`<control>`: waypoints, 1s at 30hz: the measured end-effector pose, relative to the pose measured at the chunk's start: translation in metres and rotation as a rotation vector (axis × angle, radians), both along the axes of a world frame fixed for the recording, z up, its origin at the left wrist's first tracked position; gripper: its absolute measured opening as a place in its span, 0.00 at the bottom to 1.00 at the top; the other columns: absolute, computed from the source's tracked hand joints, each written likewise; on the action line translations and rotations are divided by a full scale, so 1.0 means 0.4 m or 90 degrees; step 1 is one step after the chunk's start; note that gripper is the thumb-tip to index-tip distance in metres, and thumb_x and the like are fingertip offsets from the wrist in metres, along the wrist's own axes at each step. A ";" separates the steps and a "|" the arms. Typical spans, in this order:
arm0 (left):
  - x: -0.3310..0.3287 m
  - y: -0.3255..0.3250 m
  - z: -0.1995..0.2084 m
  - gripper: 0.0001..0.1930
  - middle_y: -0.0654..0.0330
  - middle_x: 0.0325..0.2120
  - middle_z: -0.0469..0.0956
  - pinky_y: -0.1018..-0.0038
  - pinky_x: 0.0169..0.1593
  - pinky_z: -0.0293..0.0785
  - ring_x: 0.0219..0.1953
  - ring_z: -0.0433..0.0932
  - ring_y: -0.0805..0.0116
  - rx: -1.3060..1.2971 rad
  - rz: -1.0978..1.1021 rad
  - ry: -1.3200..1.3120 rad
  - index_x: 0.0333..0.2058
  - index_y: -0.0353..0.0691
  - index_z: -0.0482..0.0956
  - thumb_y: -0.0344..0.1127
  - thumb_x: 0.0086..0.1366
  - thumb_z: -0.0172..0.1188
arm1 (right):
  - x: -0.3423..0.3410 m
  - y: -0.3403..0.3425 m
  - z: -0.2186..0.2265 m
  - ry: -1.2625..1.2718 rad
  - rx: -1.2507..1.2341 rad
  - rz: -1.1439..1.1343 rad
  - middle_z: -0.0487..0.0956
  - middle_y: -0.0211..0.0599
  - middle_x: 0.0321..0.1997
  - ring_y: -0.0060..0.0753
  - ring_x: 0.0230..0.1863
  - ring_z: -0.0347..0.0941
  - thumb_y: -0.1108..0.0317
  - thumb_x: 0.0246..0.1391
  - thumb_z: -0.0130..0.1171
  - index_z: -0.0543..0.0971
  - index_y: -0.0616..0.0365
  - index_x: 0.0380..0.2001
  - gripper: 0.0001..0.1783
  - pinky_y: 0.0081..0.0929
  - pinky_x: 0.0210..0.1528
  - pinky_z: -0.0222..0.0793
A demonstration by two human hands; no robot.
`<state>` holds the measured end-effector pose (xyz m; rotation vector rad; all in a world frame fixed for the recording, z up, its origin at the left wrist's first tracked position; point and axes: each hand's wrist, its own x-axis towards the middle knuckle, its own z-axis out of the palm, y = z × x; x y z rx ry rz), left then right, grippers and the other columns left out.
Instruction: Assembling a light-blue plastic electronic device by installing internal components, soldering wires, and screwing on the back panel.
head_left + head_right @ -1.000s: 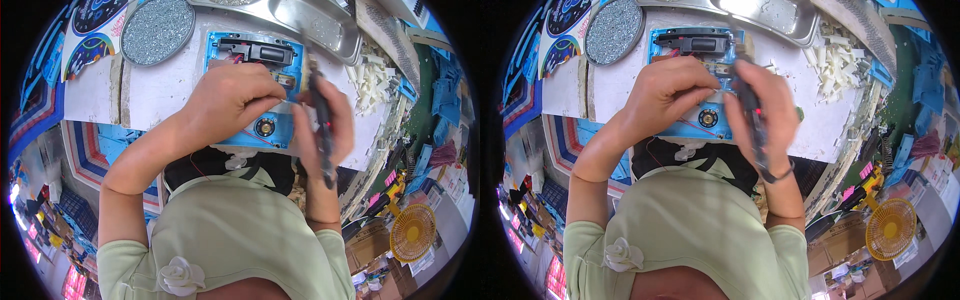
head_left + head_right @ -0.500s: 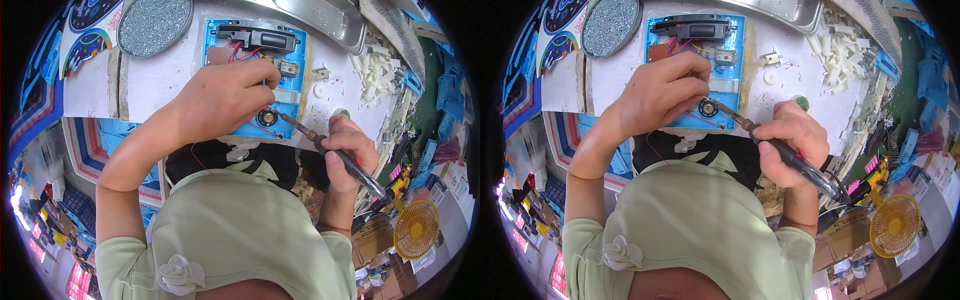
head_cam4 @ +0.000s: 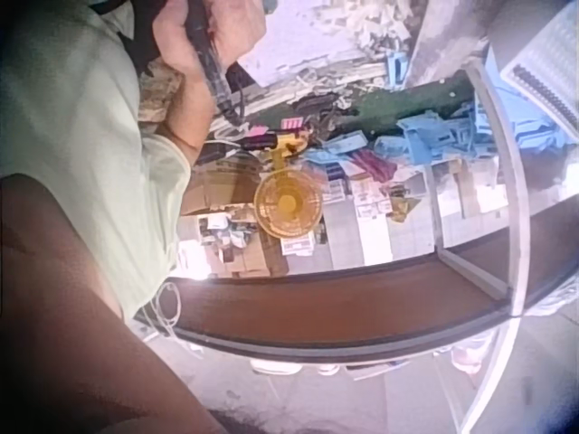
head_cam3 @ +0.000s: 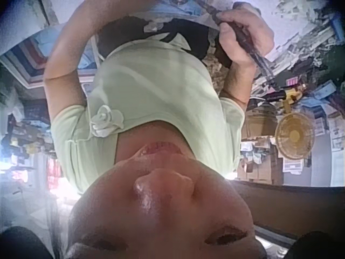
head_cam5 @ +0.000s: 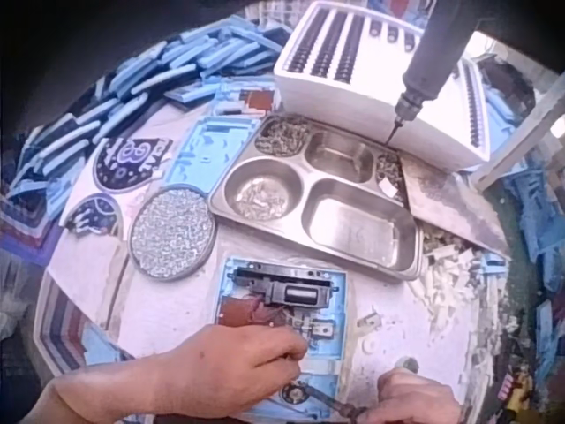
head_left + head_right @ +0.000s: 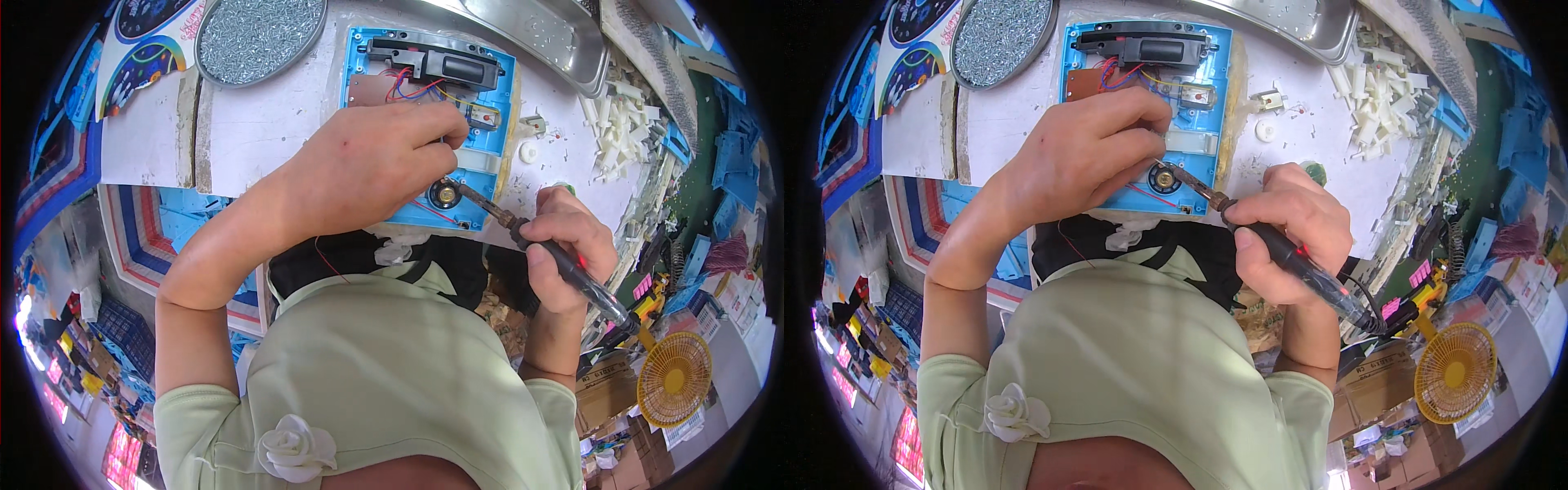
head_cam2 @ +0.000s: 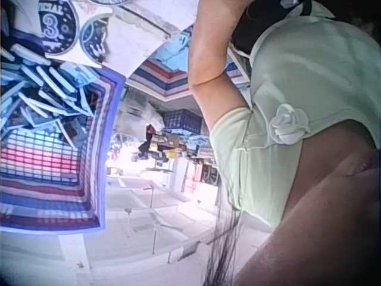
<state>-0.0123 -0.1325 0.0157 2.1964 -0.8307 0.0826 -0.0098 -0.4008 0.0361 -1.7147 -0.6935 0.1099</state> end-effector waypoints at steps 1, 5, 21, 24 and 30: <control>0.000 -0.001 0.001 0.09 0.59 0.37 0.75 0.66 0.35 0.77 0.36 0.79 0.57 0.001 0.001 0.001 0.32 0.39 0.75 0.25 0.54 0.67 | 0.001 0.001 0.001 0.000 0.000 0.001 0.75 0.36 0.21 0.35 0.21 0.65 0.76 0.37 0.63 0.81 0.63 0.30 0.12 0.29 0.25 0.61; -0.003 -0.002 0.004 0.09 0.60 0.37 0.75 0.66 0.35 0.77 0.36 0.79 0.58 0.010 0.006 0.001 0.32 0.39 0.75 0.26 0.54 0.66 | 0.000 -0.002 0.006 -0.002 -0.006 0.004 0.75 0.36 0.21 0.35 0.21 0.65 0.77 0.36 0.63 0.81 0.62 0.31 0.12 0.29 0.25 0.61; -0.001 -0.005 0.011 0.10 0.60 0.38 0.75 0.65 0.37 0.78 0.39 0.79 0.57 0.030 0.006 0.005 0.33 0.38 0.75 0.25 0.52 0.67 | -0.003 -0.024 0.020 -0.025 0.019 -0.019 0.73 0.36 0.21 0.33 0.21 0.63 0.75 0.42 0.63 0.80 0.65 0.32 0.10 0.31 0.27 0.58; 0.000 -0.005 0.010 0.10 0.60 0.38 0.76 0.65 0.38 0.78 0.39 0.79 0.57 0.029 0.003 0.002 0.33 0.38 0.76 0.25 0.53 0.67 | -0.006 -0.033 0.019 -0.031 0.033 -0.027 0.73 0.37 0.21 0.33 0.21 0.62 0.74 0.44 0.63 0.79 0.66 0.32 0.09 0.31 0.27 0.58; 0.005 0.004 0.018 0.10 0.60 0.38 0.76 0.65 0.39 0.77 0.38 0.79 0.56 -0.005 -0.010 0.039 0.34 0.39 0.77 0.25 0.53 0.67 | -0.009 -0.046 0.019 -0.029 0.046 -0.034 0.73 0.37 0.22 0.32 0.21 0.62 0.75 0.46 0.63 0.79 0.67 0.33 0.09 0.31 0.27 0.57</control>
